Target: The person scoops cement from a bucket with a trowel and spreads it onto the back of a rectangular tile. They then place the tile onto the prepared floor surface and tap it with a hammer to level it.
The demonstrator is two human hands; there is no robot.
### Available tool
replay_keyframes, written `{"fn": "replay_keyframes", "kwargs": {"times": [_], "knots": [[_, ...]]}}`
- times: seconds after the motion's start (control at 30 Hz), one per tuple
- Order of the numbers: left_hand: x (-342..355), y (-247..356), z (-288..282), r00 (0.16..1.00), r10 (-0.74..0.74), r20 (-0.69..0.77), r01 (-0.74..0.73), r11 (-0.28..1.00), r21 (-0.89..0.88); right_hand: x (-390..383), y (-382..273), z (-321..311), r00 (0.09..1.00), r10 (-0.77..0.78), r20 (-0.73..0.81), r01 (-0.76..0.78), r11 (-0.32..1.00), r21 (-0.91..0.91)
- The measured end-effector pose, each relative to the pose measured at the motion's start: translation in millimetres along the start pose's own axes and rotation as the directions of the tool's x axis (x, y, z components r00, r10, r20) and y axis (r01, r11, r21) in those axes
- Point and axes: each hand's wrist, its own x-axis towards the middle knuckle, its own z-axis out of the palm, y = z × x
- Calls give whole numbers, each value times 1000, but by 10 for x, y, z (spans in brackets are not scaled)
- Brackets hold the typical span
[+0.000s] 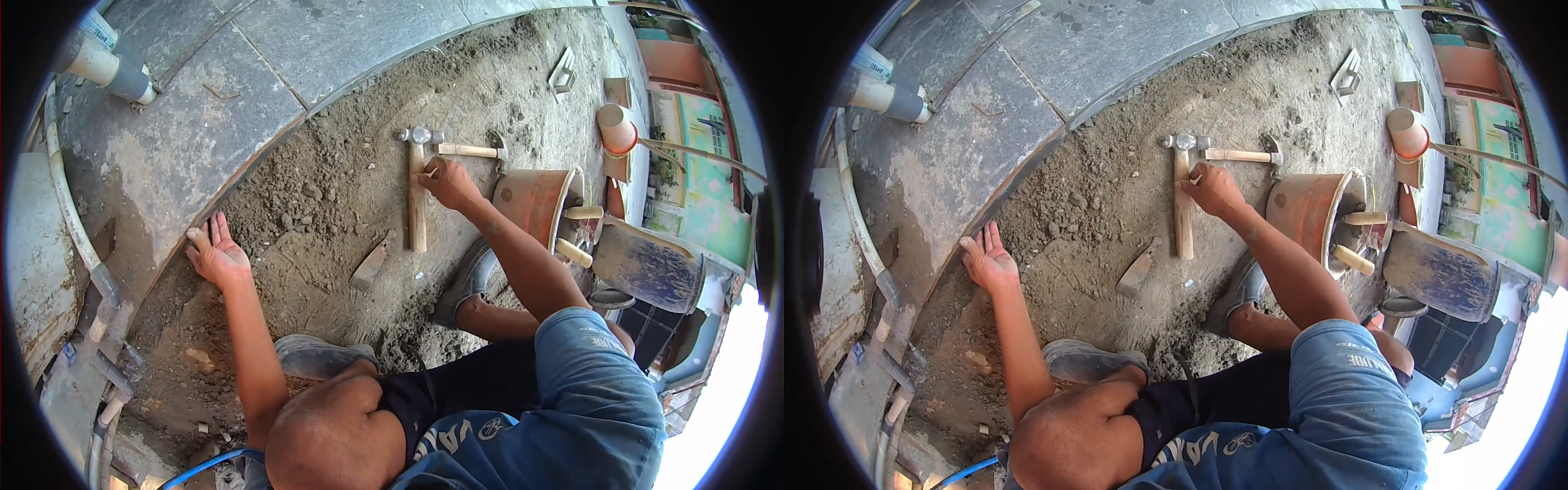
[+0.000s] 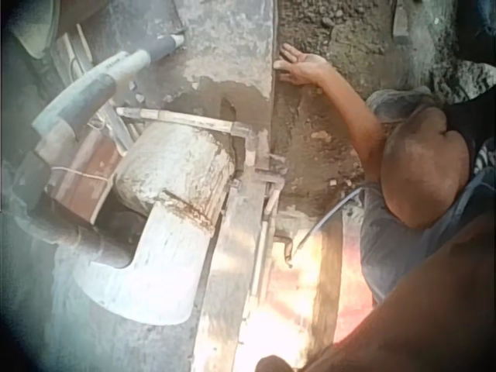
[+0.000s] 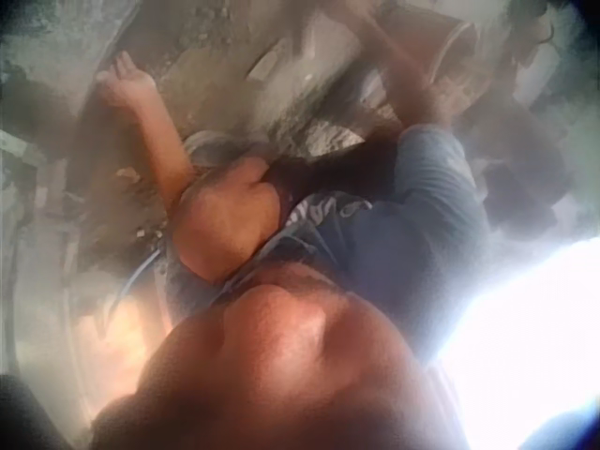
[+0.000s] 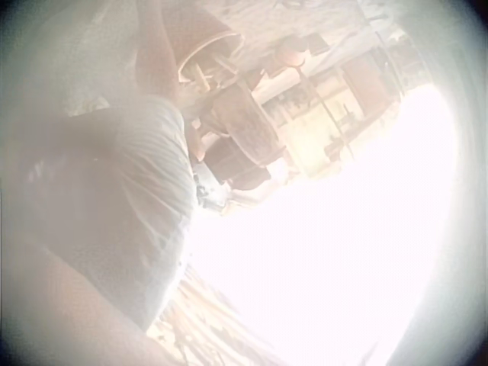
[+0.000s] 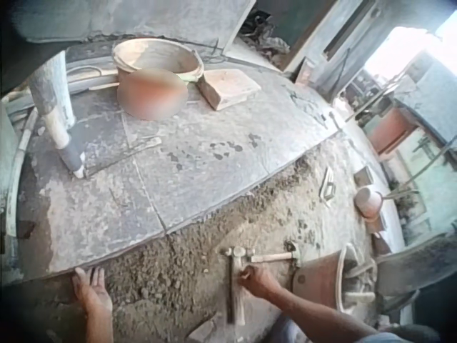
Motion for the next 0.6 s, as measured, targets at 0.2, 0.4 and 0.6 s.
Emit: {"fn": "replay_keyframes", "kwargs": {"times": [0.2, 0.4, 0.6], "knots": [[-98, 38, 99, 1000, 9, 6, -9, 1000, -4, 156, 477, -232, 866, 197, -459, -295, 943, -152], [-58, 2, 74, 996, -19, 89, 15, 999, 46, 330, 1226, -368, 918, -178, -353, -43, 842, -538], [23, 12, 8, 995, -13, 100, 5, 997, 77, 522, 1267, -846, 831, -86, -550, -8, 986, -166]]}}
